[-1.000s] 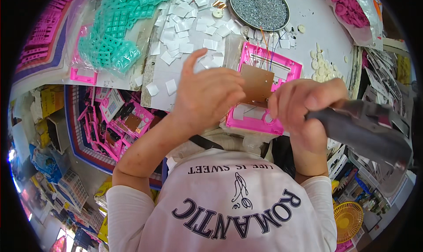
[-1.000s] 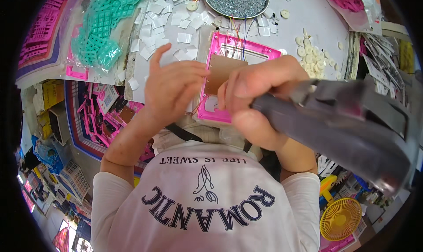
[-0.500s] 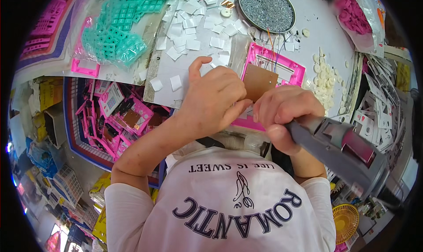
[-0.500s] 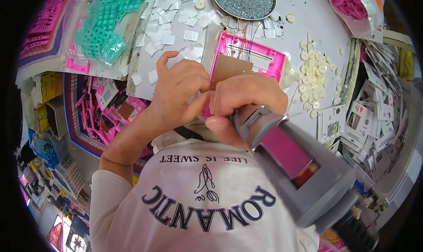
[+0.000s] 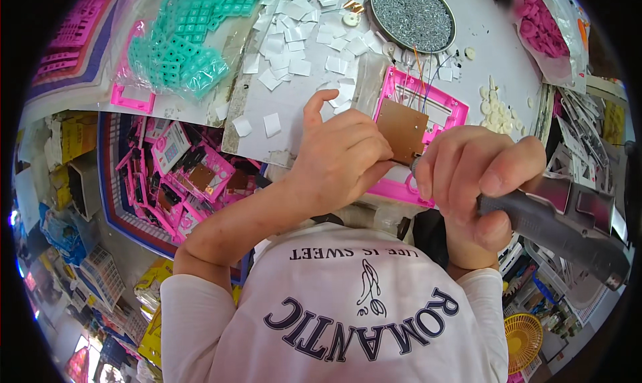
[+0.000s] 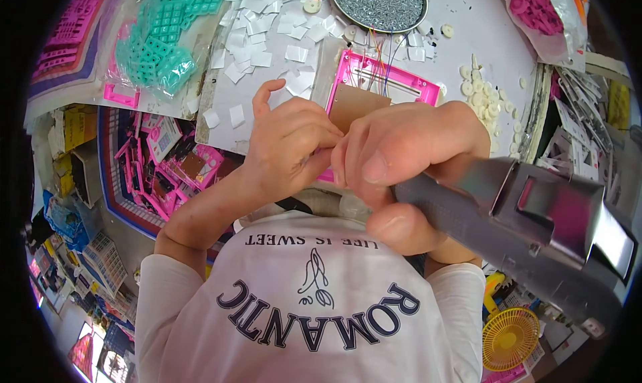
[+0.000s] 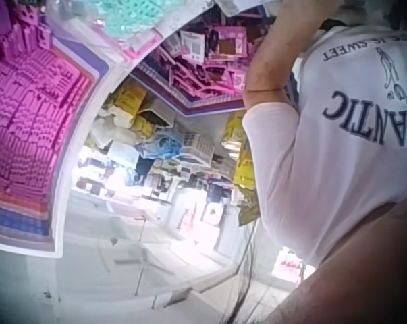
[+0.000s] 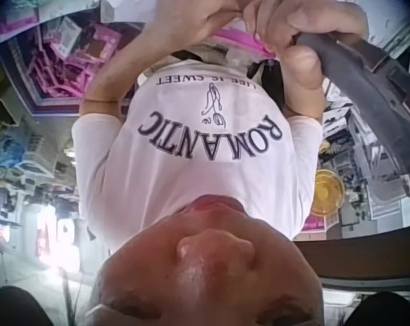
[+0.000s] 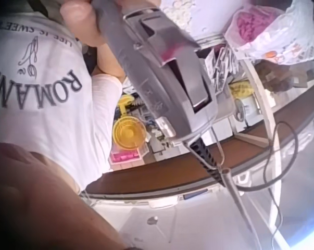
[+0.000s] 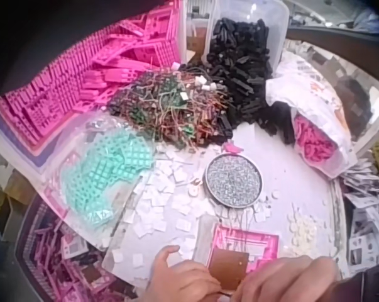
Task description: Assembling pink electronic toy components using a power screwdriver and manual placement.
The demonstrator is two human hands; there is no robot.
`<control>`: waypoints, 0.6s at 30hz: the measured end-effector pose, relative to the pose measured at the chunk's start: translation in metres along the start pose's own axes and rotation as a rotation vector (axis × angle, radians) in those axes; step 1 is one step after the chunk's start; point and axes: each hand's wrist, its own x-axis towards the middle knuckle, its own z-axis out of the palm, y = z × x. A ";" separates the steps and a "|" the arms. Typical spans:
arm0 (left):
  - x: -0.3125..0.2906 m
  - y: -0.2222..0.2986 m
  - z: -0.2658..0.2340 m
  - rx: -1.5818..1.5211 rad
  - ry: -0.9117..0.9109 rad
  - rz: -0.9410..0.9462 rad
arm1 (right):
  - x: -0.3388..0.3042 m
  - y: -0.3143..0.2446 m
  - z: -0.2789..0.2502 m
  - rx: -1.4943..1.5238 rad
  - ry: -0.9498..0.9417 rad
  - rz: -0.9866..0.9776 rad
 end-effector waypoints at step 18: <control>-0.013 0.012 -0.003 0.208 -0.123 -0.079 | 0.015 0.042 -0.023 -0.685 0.067 -0.009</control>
